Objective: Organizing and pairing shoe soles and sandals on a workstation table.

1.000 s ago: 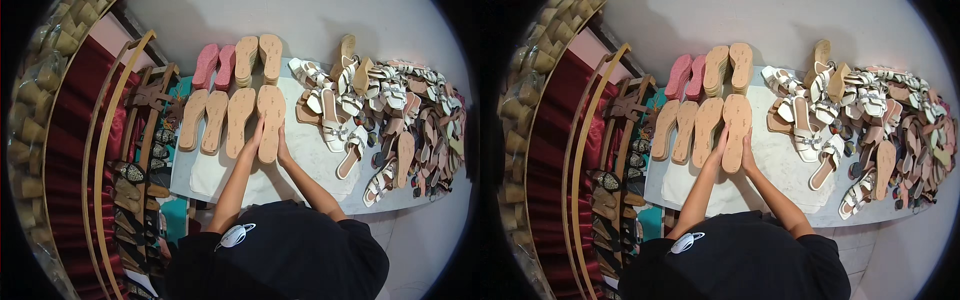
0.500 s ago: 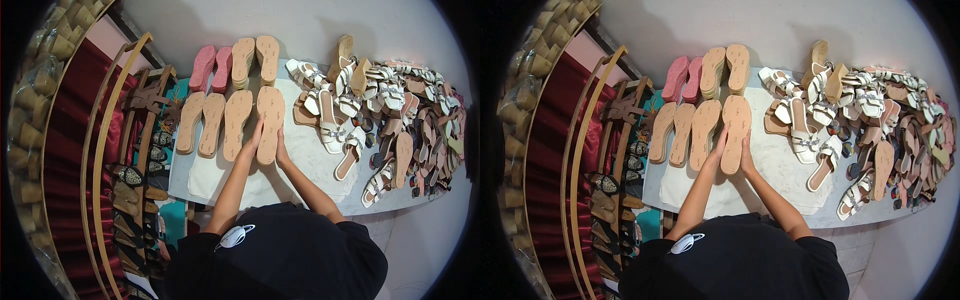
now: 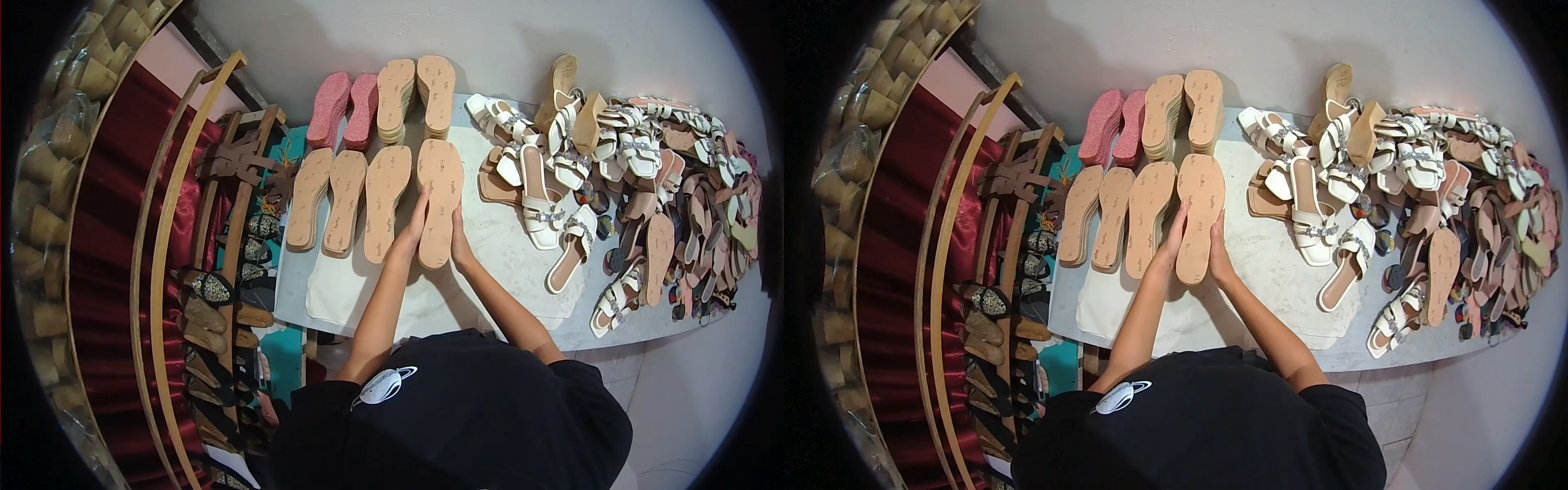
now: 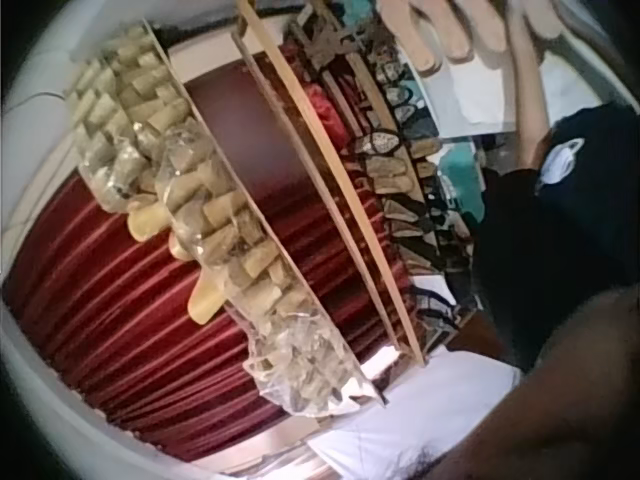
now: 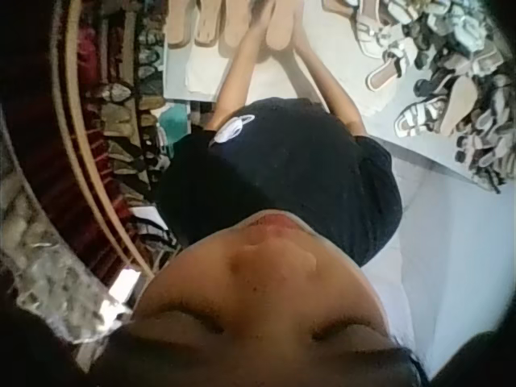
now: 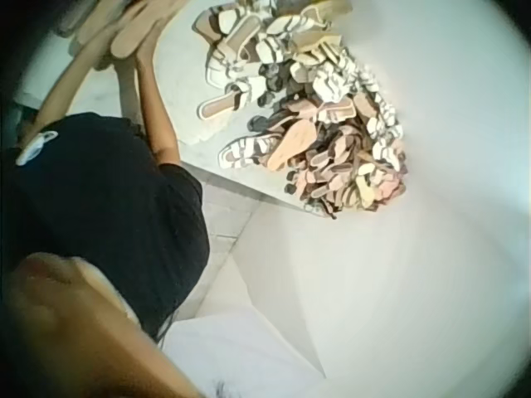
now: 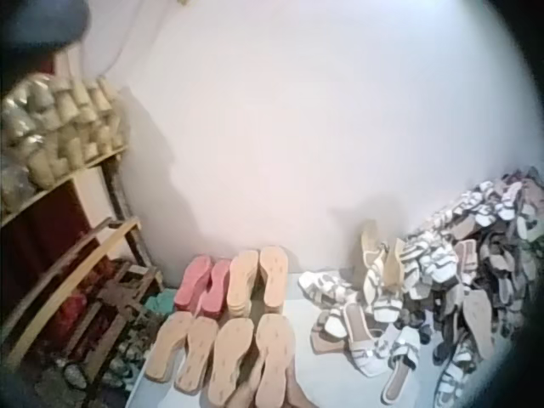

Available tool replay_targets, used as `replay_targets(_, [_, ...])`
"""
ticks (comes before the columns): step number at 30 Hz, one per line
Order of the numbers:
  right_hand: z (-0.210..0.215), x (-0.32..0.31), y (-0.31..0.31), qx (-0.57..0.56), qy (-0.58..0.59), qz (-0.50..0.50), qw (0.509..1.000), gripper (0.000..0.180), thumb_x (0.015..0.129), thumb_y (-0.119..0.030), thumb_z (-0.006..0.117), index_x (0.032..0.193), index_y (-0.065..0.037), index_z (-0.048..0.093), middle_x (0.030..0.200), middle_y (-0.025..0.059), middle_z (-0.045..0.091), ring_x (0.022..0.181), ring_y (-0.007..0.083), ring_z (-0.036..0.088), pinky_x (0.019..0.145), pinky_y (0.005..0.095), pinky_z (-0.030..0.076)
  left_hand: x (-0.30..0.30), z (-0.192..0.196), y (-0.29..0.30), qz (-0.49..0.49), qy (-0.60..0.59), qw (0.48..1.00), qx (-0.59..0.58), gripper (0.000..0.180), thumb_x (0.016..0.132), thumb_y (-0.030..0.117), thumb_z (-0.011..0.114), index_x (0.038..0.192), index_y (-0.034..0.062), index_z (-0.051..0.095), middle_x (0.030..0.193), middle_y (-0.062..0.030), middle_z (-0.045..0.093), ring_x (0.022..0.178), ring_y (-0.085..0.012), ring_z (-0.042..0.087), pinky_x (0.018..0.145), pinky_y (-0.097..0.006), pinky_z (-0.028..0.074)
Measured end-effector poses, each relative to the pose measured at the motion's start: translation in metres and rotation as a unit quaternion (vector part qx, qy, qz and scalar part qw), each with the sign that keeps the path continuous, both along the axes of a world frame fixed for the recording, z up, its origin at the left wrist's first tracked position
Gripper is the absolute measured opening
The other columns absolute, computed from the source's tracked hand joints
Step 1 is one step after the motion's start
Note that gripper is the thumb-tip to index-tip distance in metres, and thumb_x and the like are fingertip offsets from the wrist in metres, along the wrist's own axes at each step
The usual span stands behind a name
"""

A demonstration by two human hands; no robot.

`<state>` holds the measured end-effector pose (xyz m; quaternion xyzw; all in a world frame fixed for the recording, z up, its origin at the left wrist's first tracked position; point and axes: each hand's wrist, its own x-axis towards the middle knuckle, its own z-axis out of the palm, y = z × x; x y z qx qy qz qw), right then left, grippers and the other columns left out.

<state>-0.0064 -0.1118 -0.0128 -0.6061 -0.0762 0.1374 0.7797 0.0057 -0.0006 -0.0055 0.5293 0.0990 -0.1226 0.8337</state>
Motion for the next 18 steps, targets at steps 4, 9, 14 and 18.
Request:
replay_targets(4, [0.002,-0.001,-0.002,0.014,0.006,0.019,1.0,0.073,0.088,-0.058,0.02,0.14,-0.01,-0.002,0.145,0.0098,0.006,0.133,0.0233,0.009,0.107,0.0355,0.013,-0.001,-0.001,0.002,-0.003,0.0,1.0,-0.009,0.07,0.088,0.056,0.03,0.138,0.0067,0.021,0.139,-0.0087,0.028,0.125,-0.0201,0.029,0.102,-0.031,0.024])
replay_targets(9, [-0.006,0.003,-0.007,-0.023,0.001,0.006,1.0,0.074,0.083,-0.067,0.017,0.141,-0.023,0.001,0.145,0.0064,0.012,0.131,0.028,0.019,0.102,0.0443,0.024,-0.006,0.012,0.0,-0.013,-0.013,1.0,0.005,0.078,0.086,0.06,0.031,0.139,0.0051,0.016,0.142,-0.0101,0.021,0.129,-0.022,0.023,0.104,-0.03,0.02])
replay_targets(14, [-0.017,0.008,-0.018,-0.03,0.08,0.018,0.996,0.075,0.083,-0.068,0.018,0.141,-0.023,-0.001,0.146,0.0077,0.007,0.133,0.0304,0.012,0.103,0.0475,0.02,-0.017,0.038,-0.008,0.024,0.009,0.99,0.141,0.087,0.084,0.06,0.036,0.139,0.002,0.002,0.145,-0.0168,0.006,0.134,-0.0236,0.007,0.107,-0.032,0.012])
replay_targets(18, [-0.013,0.001,-0.022,-0.078,0.108,0.003,0.991,0.075,0.083,-0.067,0.02,0.14,-0.024,-0.002,0.146,0.0094,0.004,0.134,0.03,0.005,0.104,0.0489,0.016,-0.032,0.05,-0.005,0.04,-0.007,0.972,0.23,0.089,0.083,0.06,0.037,0.138,0.0006,0.0,0.144,-0.0202,0.004,0.134,-0.0276,0.003,0.107,-0.035,0.009])
